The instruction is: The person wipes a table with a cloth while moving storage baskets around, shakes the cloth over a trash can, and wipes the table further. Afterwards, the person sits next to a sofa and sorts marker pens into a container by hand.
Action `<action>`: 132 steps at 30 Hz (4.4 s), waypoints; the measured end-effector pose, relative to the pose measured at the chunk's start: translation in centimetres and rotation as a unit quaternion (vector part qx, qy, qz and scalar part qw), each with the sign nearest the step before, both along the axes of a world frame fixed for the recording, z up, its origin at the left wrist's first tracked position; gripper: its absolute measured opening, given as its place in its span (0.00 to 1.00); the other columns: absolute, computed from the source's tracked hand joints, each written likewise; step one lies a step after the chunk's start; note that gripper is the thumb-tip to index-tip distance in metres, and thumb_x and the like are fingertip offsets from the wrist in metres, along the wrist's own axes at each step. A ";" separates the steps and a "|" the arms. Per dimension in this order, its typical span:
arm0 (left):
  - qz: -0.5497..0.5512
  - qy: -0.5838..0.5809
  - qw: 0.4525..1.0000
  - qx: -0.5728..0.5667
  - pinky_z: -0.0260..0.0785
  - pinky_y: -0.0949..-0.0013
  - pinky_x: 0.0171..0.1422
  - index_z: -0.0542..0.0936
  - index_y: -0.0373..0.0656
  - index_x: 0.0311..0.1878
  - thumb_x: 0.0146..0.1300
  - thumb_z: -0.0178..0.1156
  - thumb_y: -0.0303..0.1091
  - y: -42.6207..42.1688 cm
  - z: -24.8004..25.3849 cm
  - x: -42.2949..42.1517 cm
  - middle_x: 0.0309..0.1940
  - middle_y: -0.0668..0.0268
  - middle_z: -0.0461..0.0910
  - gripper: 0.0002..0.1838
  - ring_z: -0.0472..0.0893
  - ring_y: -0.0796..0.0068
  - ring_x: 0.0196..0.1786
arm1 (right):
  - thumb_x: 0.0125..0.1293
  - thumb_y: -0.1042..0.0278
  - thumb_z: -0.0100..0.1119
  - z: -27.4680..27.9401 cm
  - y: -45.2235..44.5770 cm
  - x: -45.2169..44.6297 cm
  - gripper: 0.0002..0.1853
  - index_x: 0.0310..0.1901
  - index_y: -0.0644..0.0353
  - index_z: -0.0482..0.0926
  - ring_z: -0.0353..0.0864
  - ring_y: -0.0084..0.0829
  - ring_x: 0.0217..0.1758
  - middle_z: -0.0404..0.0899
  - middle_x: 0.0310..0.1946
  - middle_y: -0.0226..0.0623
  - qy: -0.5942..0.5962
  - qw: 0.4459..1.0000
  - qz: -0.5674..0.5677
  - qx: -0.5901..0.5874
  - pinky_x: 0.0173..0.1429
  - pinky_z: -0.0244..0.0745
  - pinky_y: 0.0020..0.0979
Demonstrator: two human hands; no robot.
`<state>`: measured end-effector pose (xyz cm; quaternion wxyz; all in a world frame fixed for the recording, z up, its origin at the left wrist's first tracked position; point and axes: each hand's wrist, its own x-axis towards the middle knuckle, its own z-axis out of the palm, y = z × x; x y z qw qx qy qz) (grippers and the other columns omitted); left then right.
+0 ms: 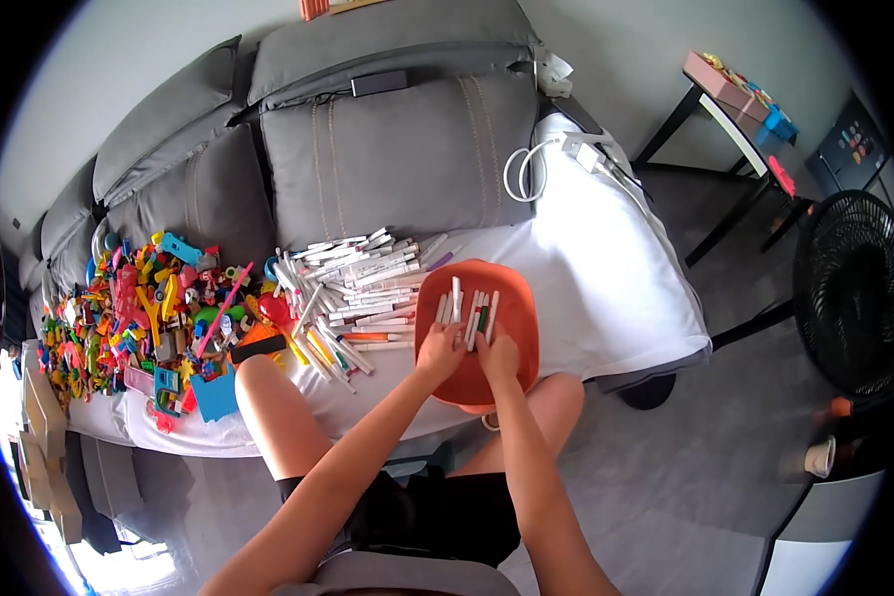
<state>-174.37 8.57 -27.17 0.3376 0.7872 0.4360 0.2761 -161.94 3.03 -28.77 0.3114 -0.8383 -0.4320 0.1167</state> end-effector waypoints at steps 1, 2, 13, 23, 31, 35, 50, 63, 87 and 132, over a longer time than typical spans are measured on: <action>-0.005 0.019 1.000 -0.003 0.73 0.56 0.46 0.77 0.45 0.52 0.55 0.60 0.32 0.0 -0.1 0.3 0.43 0.50 0.73 0.19 0.78 0.51 0.40 | 0.58 0.56 0.61 0.3 -0.2 0.0 0.24 0.52 0.64 0.74 0.80 0.48 0.43 0.79 0.38 0.54 -0.030 0.999 -0.019 -0.001 0.44 0.75 0.43; -0.010 0.038 0.999 -0.005 0.72 0.56 0.47 0.77 0.45 0.53 0.55 0.60 0.32 0.2 -0.3 0.4 0.45 0.49 0.73 0.20 0.78 0.50 0.40 | 0.58 0.56 0.61 0.6 -0.3 -0.1 0.26 0.54 0.64 0.73 0.79 0.49 0.47 0.78 0.43 0.55 -0.059 0.998 -0.037 -0.002 0.47 0.74 0.43; 0.320 -0.124 0.938 -0.040 0.69 0.69 0.34 0.78 0.40 0.43 0.55 0.53 0.19 1.9 -1.9 -19.2 0.39 0.58 0.73 0.12 0.75 0.66 0.31 | 0.58 0.70 0.57 1.5 4.5 -18.9 0.11 0.44 0.58 0.77 0.80 0.44 0.31 0.79 0.37 0.43 0.009 0.973 0.217 0.076 0.32 0.75 0.40; 0.411 0.027 0.900 -0.138 0.69 0.55 0.54 0.71 0.48 0.56 0.53 0.56 0.29 8.8 -7.1 -25.0 0.48 0.46 0.70 0.23 0.75 0.45 0.48 | 0.56 0.64 0.59 -3.9 5.2 -19.0 0.10 0.36 0.59 0.79 0.80 0.43 0.34 0.79 0.34 0.41 -0.057 0.970 0.217 -0.096 0.36 0.75 0.43; 0.392 -0.251 0.878 -0.116 0.67 0.62 0.50 0.70 0.38 0.52 0.66 0.49 0.30 2.8 -4.6 -20.3 0.41 0.54 0.75 0.13 0.75 0.61 0.42 | 0.63 0.63 0.59 0.6 3.3 -18.9 0.13 0.38 0.66 0.80 0.73 0.18 0.20 0.80 0.24 0.33 0.504 0.854 0.127 -0.012 0.24 0.67 0.20; 0.226 -0.163 0.960 0.040 0.68 0.60 0.44 0.73 0.40 0.51 0.62 0.49 0.25 0.2 0.4 -13.8 0.38 0.56 0.73 0.13 0.74 0.60 0.38 | 0.66 0.65 0.57 3.5 1.7 -15.5 0.10 0.39 0.64 0.78 0.72 0.17 0.18 0.80 0.23 0.33 0.534 0.838 0.073 0.088 0.21 0.65 0.19; 0.079 0.016 0.989 0.126 0.66 0.56 0.53 0.78 0.44 0.47 0.54 0.58 0.30 1.3 2.0 -9.2 0.44 0.58 0.73 0.14 0.72 0.54 0.48 | 0.62 0.69 0.59 2.1 1.9 -8.7 0.10 0.42 0.62 0.78 0.80 0.35 0.21 0.79 0.20 0.42 0.070 0.979 0.005 0.190 0.28 0.74 0.33; 0.293 0.121 0.941 -0.115 0.68 0.56 0.57 0.77 0.48 0.51 0.51 0.60 0.29 3.7 -6.7 -24.9 0.51 0.52 0.69 0.21 0.73 0.51 0.51 | 0.54 0.67 0.59 -4.3 5.5 -21.8 0.11 0.39 0.60 0.77 0.79 0.49 0.35 0.76 0.36 0.45 -0.024 0.974 0.198 -0.108 0.40 0.77 0.43; -0.042 -0.141 0.989 -0.033 0.72 0.65 0.50 0.74 0.43 0.58 0.57 0.55 0.24 0.0 -2.1 2.1 0.53 0.50 0.72 0.23 0.77 0.54 0.47 | 0.59 0.74 0.57 -0.9 -1.5 0.2 0.14 0.47 0.67 0.77 0.81 0.36 0.31 0.79 0.33 0.46 0.079 0.985 -0.084 0.131 0.36 0.77 0.31; 0.030 -0.050 0.997 0.056 0.72 0.53 0.43 0.73 0.40 0.53 0.61 0.55 0.36 2.3 1.5 -1.1 0.37 0.49 0.78 0.18 0.78 0.48 0.40 | 0.59 0.78 0.52 0.9 -1.9 -3.1 0.25 0.60 0.64 0.65 0.68 0.54 0.60 0.66 0.57 0.58 -0.146 0.977 -0.079 0.132 0.63 0.64 0.42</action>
